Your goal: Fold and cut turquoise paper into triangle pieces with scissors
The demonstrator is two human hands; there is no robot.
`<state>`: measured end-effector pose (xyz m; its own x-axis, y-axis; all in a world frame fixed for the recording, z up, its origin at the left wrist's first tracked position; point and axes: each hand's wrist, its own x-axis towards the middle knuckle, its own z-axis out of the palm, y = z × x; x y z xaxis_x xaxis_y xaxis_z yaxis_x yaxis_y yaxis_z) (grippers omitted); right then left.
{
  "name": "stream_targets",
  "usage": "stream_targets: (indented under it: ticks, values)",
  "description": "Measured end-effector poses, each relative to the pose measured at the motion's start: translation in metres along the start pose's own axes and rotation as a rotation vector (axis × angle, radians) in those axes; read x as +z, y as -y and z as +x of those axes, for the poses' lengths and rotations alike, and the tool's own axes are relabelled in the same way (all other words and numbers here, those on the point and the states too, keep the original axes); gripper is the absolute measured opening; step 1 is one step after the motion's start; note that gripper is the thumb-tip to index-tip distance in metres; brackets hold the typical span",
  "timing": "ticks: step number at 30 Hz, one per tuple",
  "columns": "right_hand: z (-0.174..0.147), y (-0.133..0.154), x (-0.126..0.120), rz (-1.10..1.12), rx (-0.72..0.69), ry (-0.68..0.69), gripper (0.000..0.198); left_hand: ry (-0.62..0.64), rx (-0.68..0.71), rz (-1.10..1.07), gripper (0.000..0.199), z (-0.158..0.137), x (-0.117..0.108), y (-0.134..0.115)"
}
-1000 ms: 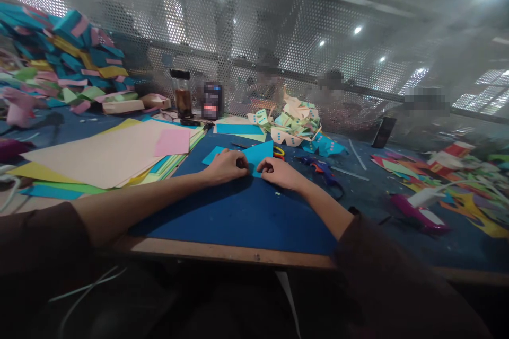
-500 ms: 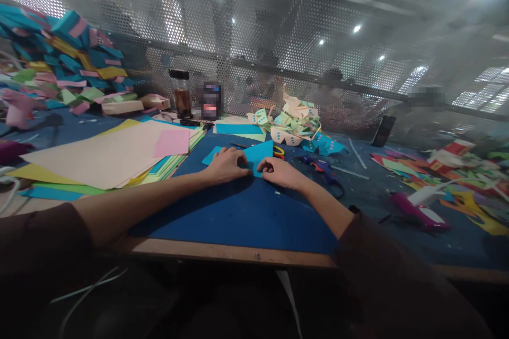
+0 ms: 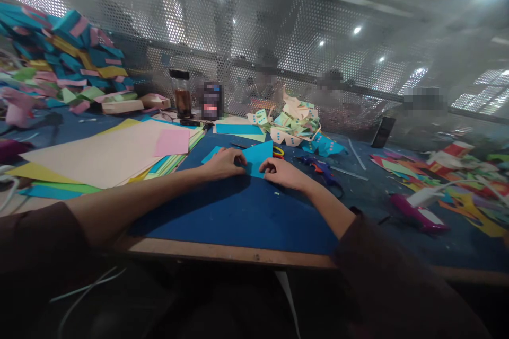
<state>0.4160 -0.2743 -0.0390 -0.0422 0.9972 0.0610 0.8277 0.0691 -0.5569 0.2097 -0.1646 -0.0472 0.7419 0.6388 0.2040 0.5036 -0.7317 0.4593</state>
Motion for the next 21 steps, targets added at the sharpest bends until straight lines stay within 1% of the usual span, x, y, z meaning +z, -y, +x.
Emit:
stream_targets:
  ticks: [3, 8, 13, 21]
  values:
    - [0.0, -0.002, -0.001, 0.03, 0.011, 0.03, 0.025, 0.01, 0.005, -0.034, 0.027, -0.001, -0.004, 0.001]
    - [0.001, -0.007, -0.003, 0.049, -0.016, 0.06, 0.025, 0.051, 0.01, -0.09, 0.029, -0.002, -0.01, 0.005]
    - [0.002, -0.013, -0.005, 0.079, -0.054, 0.086, 0.026, 0.079, -0.014, -0.113, 0.032, 0.0, -0.012, 0.012]
    - [0.0, -0.016, -0.01, 0.115, -0.053, 0.127, 0.028, 0.113, -0.011, -0.144, 0.035, 0.0, -0.019, 0.021]
